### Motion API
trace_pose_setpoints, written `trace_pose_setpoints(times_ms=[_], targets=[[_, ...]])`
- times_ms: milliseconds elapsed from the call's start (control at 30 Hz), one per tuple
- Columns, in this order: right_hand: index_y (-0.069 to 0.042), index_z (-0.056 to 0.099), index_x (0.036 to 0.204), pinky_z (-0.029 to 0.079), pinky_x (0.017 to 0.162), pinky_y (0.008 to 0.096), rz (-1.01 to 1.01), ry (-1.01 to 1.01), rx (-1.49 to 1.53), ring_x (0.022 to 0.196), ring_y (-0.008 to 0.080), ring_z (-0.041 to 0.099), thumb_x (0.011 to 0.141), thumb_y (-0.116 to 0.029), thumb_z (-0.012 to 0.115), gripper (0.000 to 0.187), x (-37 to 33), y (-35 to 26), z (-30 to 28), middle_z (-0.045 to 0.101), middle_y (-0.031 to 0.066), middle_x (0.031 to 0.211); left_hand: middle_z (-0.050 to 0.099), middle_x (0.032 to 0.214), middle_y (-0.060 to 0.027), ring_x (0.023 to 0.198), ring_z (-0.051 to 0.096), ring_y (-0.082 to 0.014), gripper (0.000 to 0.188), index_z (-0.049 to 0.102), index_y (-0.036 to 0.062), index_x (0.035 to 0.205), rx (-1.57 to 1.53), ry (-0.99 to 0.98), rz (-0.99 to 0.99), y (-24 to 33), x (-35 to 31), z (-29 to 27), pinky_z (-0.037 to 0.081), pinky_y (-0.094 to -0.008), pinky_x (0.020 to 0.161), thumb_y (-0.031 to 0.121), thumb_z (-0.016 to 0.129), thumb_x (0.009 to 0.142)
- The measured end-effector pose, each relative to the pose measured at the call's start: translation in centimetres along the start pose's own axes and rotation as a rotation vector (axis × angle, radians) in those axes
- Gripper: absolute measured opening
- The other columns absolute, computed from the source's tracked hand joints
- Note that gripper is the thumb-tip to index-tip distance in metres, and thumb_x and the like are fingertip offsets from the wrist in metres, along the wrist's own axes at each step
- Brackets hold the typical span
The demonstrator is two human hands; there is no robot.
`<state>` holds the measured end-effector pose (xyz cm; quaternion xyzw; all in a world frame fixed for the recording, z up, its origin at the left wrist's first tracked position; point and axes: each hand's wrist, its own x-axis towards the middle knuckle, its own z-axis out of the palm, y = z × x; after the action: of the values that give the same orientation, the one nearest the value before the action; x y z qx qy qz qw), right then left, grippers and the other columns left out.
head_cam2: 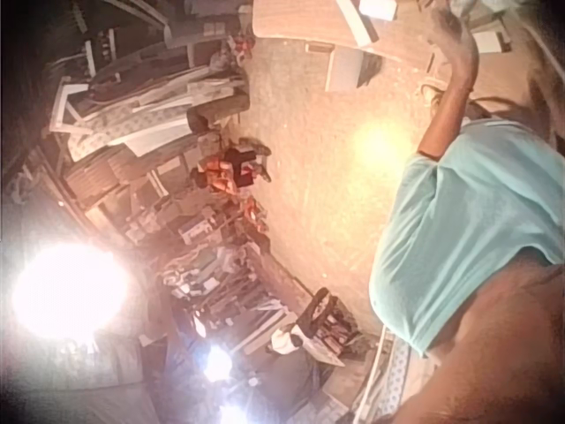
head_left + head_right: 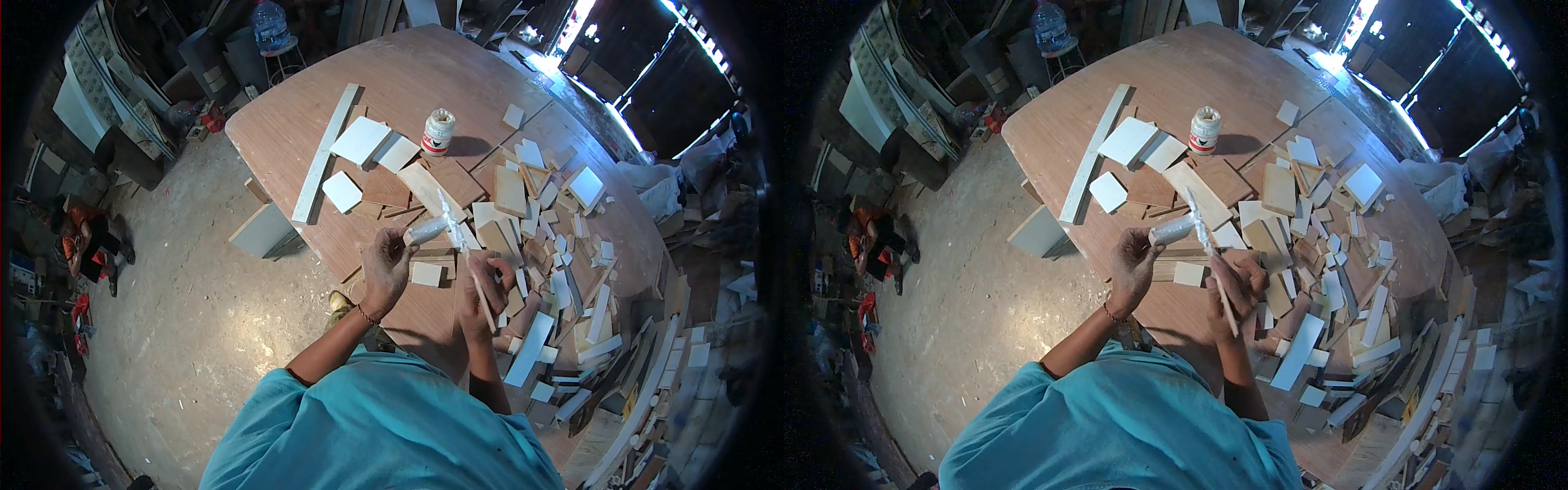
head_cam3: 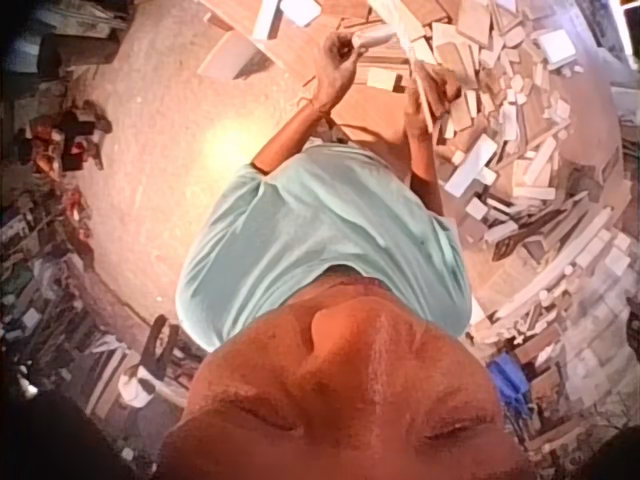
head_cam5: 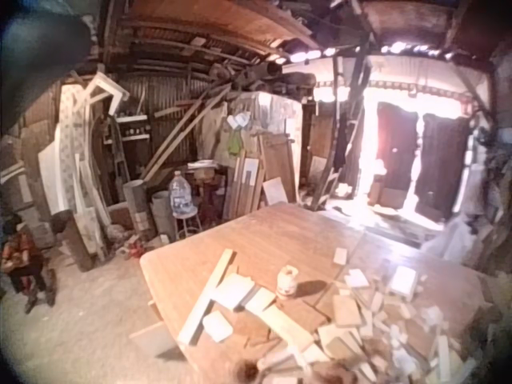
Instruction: Applying glue and carefully assembling small wooden pieces into a rectangular structure.
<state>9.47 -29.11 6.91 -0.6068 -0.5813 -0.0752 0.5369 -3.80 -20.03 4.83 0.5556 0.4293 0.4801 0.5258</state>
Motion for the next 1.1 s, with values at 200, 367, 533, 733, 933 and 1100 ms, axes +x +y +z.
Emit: trace_pose_setpoints(times_ms=[200,367,533,733,933,1100], targets=[[-0.007,0.063,0.095,0.033,0.08,0.0331,-0.047,-0.049,-0.079,0.092,0.0222,0.042,0.074,-0.016,0.059,0.023,0.1,-1.2,0.0,0.062,0.007,0.086,0.056,0.088,-0.0095,0.081,0.054,-0.0114,0.019,0.048,-0.0029,0.092,-0.044,0.0,-0.015,0.4,0.2,0.1,0.044,-0.0229,0.073,-0.005,0.057,0.075],[-0.007,0.063,0.092,0.032,0.079,0.0361,-0.154,-0.06,-0.019,0.088,0.0232,0.043,0.074,-0.014,0.056,0.021,-0.3,-2.7,0.6,0.063,0.0063,0.078,0.056,0.081,-0.0069,0.074,0.053,-0.0094,0.018,0.05,-0.0044,0.09,-0.024,0.024,0.002,-0.1,0.4,-0.1,0.045,-0.0219,0.068,-0.003,0.058,0.074],[-0.01,0.063,0.095,0.03,0.079,0.0349,-0.195,-0.114,0.101,0.088,0.0194,0.042,0.072,-0.014,0.059,0.024,-0.9,-3.4,1.1,0.064,0.0057,0.081,0.057,0.085,-0.0076,0.077,0.053,-0.0103,0.016,0.049,-0.0049,0.091,0.025,-0.015,-0.051,1.0,0.2,-0.3,0.045,-0.0226,0.07,-0.002,0.056,0.077],[-0.008,0.063,0.095,0.034,0.08,0.034,-0.008,-0.014,0.021,0.09,0.0224,0.044,0.075,-0.017,0.057,0.022,-1.0,-1.3,0.7,0.06,0.0075,0.091,0.057,0.088,-0.0096,0.08,0.055,-0.0123,0.02,0.049,-0.0057,0.092,-0.047,0.019,-0.029,0.5,0.3,-0.2,0.045,-0.0241,0.074,-0.003,0.058,0.075],[-0.003,0.062,0.096,0.039,0.081,0.0297,-0.026,-0.05,-0.019,0.096,0.0245,0.046,0.075,-0.013,0.058,0.023,-1.4,-0.8,1.0,0.057,0.0128,0.091,0.058,0.09,-0.0108,0.083,0.055,-0.0131,0.02,0.049,-0.0058,0.093,-0.045,0.02,-0.053,0.3,0.5,-0.2,0.045,-0.0241,0.077,-0.003,0.057,0.075],[-0.012,0.064,0.095,0.033,0.077,0.0359,-0.167,-0.105,0.071,0.088,0.0239,0.04,0.067,-0.013,0.062,0.027,-2.3,-1.7,1.2,0.049,0.0106,0.086,0.057,0.088,-0.0089,0.081,0.054,-0.0118,0.02,0.049,-0.0057,0.093,-0.003,0.029,-0.049,0.0,0.5,-0.5,0.044,-0.0235,0.074,-0.003,0.056,0.075]])
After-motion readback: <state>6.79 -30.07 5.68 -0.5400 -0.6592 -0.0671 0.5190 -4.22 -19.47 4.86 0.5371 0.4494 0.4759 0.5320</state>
